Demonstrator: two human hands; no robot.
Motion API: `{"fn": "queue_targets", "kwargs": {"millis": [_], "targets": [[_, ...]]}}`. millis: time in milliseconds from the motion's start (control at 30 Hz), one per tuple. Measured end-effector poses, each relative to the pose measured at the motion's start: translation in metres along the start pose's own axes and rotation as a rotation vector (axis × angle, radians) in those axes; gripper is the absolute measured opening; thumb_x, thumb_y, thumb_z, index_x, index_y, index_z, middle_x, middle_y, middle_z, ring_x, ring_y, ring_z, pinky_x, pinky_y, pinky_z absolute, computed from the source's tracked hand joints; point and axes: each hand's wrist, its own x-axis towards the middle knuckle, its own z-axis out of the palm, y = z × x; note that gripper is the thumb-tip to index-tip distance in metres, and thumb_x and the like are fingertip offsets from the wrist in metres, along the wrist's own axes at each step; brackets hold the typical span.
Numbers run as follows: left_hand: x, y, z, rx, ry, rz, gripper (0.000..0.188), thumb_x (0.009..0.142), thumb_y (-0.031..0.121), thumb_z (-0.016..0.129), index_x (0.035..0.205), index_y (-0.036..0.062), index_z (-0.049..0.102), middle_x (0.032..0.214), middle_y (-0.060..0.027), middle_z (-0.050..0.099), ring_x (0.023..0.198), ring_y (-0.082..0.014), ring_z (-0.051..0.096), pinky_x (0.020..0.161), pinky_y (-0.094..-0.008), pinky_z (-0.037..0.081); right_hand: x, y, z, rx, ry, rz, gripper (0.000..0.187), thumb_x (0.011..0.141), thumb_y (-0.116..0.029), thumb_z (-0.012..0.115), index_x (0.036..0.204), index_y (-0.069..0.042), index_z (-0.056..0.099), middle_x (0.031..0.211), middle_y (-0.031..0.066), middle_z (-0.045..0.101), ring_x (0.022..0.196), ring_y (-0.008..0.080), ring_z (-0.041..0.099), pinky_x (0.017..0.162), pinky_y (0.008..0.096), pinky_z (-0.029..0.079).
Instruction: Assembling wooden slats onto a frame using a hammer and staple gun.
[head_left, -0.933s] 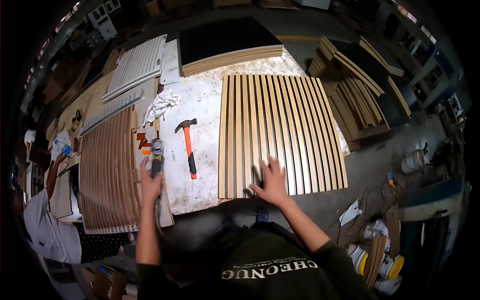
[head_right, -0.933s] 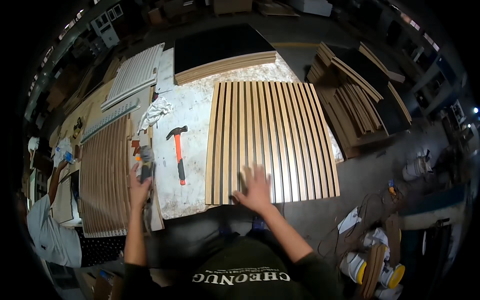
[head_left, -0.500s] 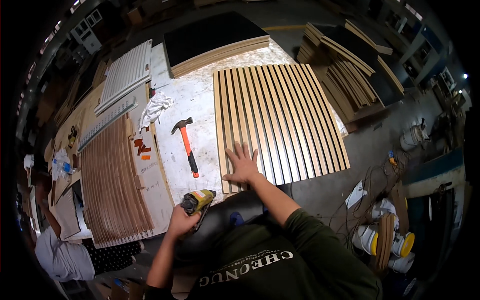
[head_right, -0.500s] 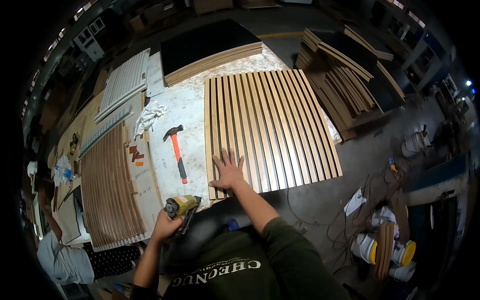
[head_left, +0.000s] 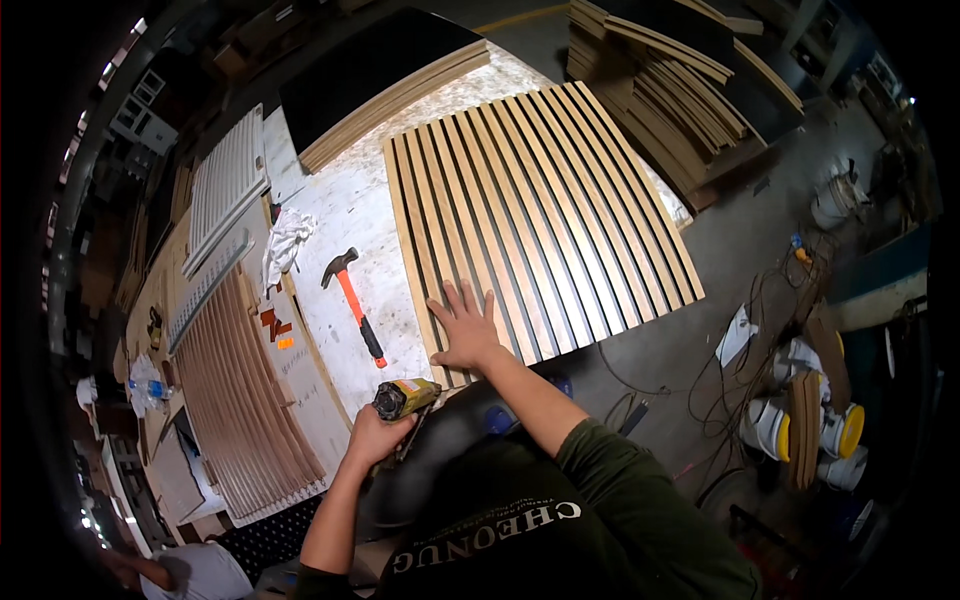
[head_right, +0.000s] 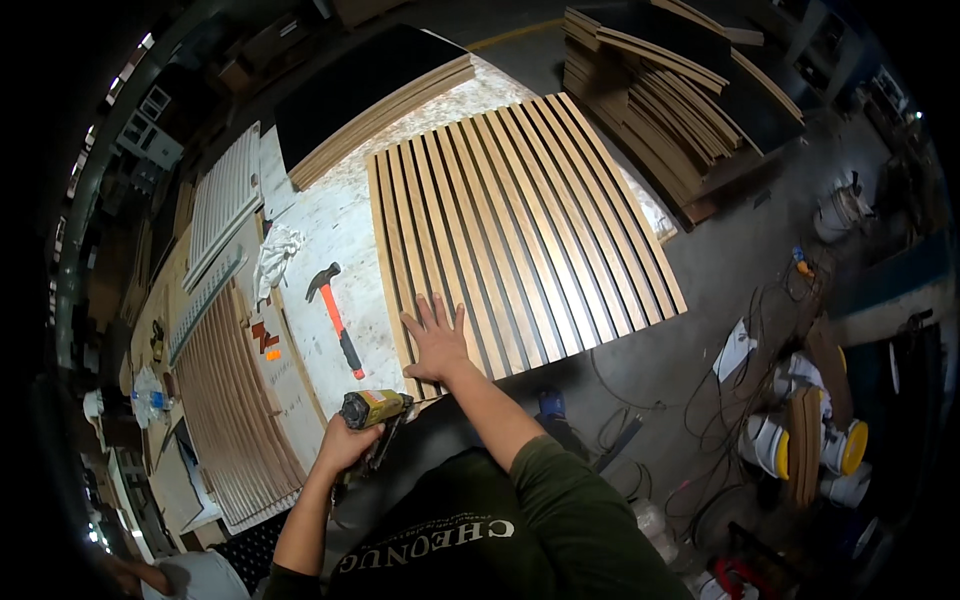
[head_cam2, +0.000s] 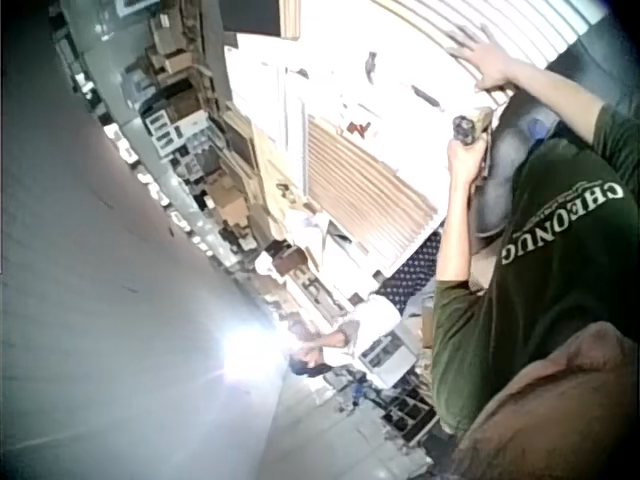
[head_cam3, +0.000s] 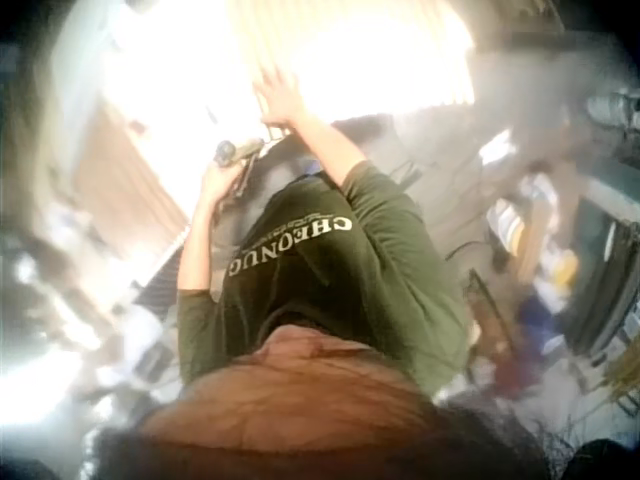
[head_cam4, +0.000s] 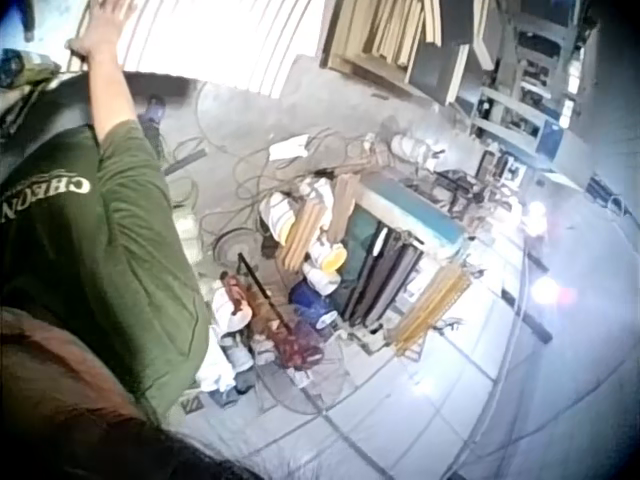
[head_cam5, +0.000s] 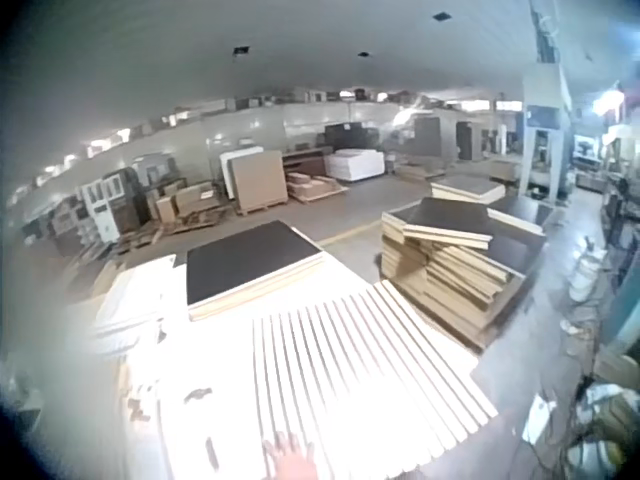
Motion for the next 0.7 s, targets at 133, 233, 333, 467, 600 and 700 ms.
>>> {"fn": "queue_targets", "kwargs": {"millis": [133,233,333,467,600,700], "targets": [[0.0,0.011,0.0,-0.05,-0.015,-0.01,0.026,0.074,0.021,0.067,0.079,-0.0037,0.063,0.053,-0.0059,0.057,0.043,-0.0123,0.053,0.042,-0.028,0.042,-0.002,0.001,-0.006,0.045,-0.029,0.004,0.096,0.06,-0.049,0.071,0.141,-0.022,0.025,0.15,0.0112,0.006,0.138,0.0319,-0.003,0.105,0.0597,-0.003],[0.003,0.013,0.0,-0.026,-0.042,-0.072,0.026,0.074,0.021,0.067,0.081,-0.004,0.063,0.054,-0.0064,0.058,0.043,-0.0126,0.054,0.043,-0.0283,0.042,-0.002,0.002,-0.003,0.018,-0.001,0.006,0.095,0.061,-0.052,0.07,0.14,-0.023,0.026,0.15,0.0108,0.008,0.138,0.0332,0.0,0.105,0.0606,-0.001],[0.006,0.012,-0.002,0.025,-0.046,-0.096,0.028,0.073,0.022,0.067,0.083,-0.0039,0.063,0.055,-0.0075,0.058,0.044,-0.0134,0.055,0.044,-0.0292,0.043,-0.001,0.003,-0.002,0.02,-0.004,0.006,0.094,0.062,-0.052,0.069,0.14,-0.022,0.026,0.15,0.0109,0.009,0.138,0.0331,0.0,0.105,0.0607,-0.001],[0.009,0.017,-0.006,0.108,-0.03,-0.07,0.032,0.071,0.025,0.067,0.087,-0.0025,0.064,0.057,-0.0086,0.06,0.047,-0.0154,0.057,0.048,-0.0308,0.046,-0.001,0.001,-0.001,0.024,-0.004,0.005,0.094,0.063,-0.051,0.069,0.14,-0.022,0.026,0.149,0.0108,0.009,0.138,0.033,0.0,0.105,0.0605,-0.001],[0.011,0.024,-0.012,0.147,-0.064,-0.153,0.033,0.071,0.026,0.067,0.089,-0.001,0.064,0.06,-0.0104,0.061,0.049,-0.0174,0.059,0.051,-0.0318,0.047,0.001,-0.003,-0.001,0.026,-0.003,0.009,0.094,0.063,-0.051,0.069,0.14,-0.023,0.026,0.149,0.0104,0.009,0.138,0.0325,0.0,0.105,0.0601,-0.001],[0.012,0.017,-0.011,0.21,-0.078,-0.136,0.034,0.071,0.028,0.067,0.09,-0.0002,0.065,0.063,-0.0124,0.063,0.051,-0.0192,0.06,0.052,-0.0325,0.047,-0.001,-0.004,-0.002,0.034,-0.004,0.006,0.094,0.062,-0.051,0.07,0.14,-0.023,0.026,0.149,0.0103,0.009,0.138,0.032,0.0,0.105,0.06,-0.001]]}}
